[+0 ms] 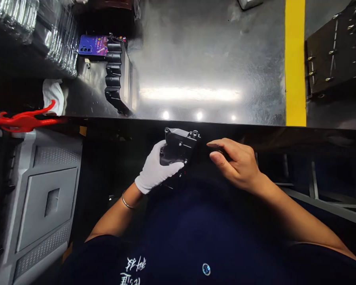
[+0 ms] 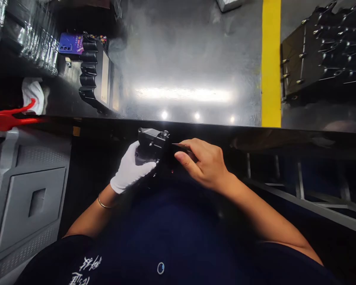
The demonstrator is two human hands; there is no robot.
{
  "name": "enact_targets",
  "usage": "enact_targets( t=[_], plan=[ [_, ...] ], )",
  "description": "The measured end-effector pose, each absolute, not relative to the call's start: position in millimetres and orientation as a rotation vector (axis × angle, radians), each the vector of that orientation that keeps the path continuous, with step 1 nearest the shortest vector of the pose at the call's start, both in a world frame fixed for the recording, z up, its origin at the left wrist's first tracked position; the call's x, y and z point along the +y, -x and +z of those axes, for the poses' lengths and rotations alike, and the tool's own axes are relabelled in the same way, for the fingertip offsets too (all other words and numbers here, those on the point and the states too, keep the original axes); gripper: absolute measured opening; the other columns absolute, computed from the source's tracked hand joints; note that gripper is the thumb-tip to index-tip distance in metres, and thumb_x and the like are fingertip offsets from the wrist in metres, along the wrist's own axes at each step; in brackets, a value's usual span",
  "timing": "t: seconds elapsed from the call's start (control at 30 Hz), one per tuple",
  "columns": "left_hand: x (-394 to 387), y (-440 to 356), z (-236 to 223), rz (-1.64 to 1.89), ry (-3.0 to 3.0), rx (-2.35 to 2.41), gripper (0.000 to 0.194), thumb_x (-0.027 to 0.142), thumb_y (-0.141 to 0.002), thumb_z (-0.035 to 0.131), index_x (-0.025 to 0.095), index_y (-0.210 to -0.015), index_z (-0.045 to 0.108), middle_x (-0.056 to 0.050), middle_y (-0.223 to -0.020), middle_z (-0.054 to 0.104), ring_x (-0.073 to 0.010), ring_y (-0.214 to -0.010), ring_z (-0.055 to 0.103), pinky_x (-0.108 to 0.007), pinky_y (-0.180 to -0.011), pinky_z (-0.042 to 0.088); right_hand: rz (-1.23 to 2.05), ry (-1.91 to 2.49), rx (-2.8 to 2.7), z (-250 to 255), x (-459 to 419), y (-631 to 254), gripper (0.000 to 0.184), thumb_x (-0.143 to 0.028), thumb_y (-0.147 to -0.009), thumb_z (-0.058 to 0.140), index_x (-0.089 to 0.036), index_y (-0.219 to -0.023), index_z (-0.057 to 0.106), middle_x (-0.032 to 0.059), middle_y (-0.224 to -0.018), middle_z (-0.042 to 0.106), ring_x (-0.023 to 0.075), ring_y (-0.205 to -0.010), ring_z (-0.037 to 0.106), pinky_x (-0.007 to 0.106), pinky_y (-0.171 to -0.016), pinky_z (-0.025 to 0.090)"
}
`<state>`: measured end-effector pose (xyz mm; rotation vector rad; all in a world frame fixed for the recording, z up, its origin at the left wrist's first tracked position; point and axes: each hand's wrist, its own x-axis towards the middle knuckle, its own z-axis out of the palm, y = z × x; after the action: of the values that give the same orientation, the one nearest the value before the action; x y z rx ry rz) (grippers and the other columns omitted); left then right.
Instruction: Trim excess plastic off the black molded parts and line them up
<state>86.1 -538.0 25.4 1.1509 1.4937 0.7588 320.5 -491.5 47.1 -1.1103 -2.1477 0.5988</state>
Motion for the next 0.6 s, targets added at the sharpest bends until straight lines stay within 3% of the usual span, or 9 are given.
enact_targets(
  t=[0.07, 0.17, 0.37, 0.6],
  plan=[
    [-543.7, -87.2, 17.0, 0.849, -1.339, 1.629, 0.079, 0.044, -0.059, 0.084, 0.02, -0.126, 0.049, -0.01, -0.121, 0.06, -0.0298, -0.113, 0.058, -0.043, -0.099, 0.045, 0.495, 1.025, -2.228, 44.3, -491.4, -319.8, 0.033, -0.045, -0.093, 0.05, -0.016, -0.09, 0.066, 0.0052, -0.07, 0.067, 0.0153, -0.061, 0.061, 0.027, -0.057, 0.046],
    [-552.6, -86.9, 9.4, 0.856, -1.529, 1.587, 0.071, 0.04, -0.062, 0.083, 0.023, -0.124, 0.052, -0.008, -0.113, 0.063, -0.0278, -0.103, 0.063, -0.041, -0.093, 0.049, 0.347, 0.942, -2.326, 42.4, -491.0, -320.4, 0.042, -0.052, -0.093, 0.048, -0.014, -0.083, 0.064, 0.0045, -0.064, 0.062, 0.0144, -0.057, 0.055, 0.027, -0.054, 0.039],
    [-557.8, -86.8, 8.8, 0.863, -1.572, 1.534, 0.068, 0.036, -0.063, 0.082, 0.022, -0.123, 0.053, -0.008, -0.107, 0.066, -0.0268, -0.097, 0.064, -0.04, -0.09, 0.05, 0.322, 0.819, -2.507, 52.9, -486.3, -329.3, 0.049, -0.048, -0.094, 0.049, -0.017, -0.056, 0.052, -0.0007, -0.051, 0.048, 0.0099, -0.049, 0.041, 0.026, -0.048, 0.027],
    [-552.2, -86.3, 8.6, 0.749, -1.417, 1.342, 0.073, 0.035, -0.062, 0.083, 0.02, -0.127, 0.053, -0.01, -0.113, 0.065, -0.0283, -0.101, 0.064, -0.044, -0.094, 0.05, 0.36, 0.782, -2.558, 52.9, -483.8, -333.8, 0.05, -0.052, -0.094, 0.045, -0.017, -0.059, 0.054, -0.0004, -0.055, 0.049, 0.0106, -0.052, 0.041, 0.027, -0.049, 0.026]
  ],
)
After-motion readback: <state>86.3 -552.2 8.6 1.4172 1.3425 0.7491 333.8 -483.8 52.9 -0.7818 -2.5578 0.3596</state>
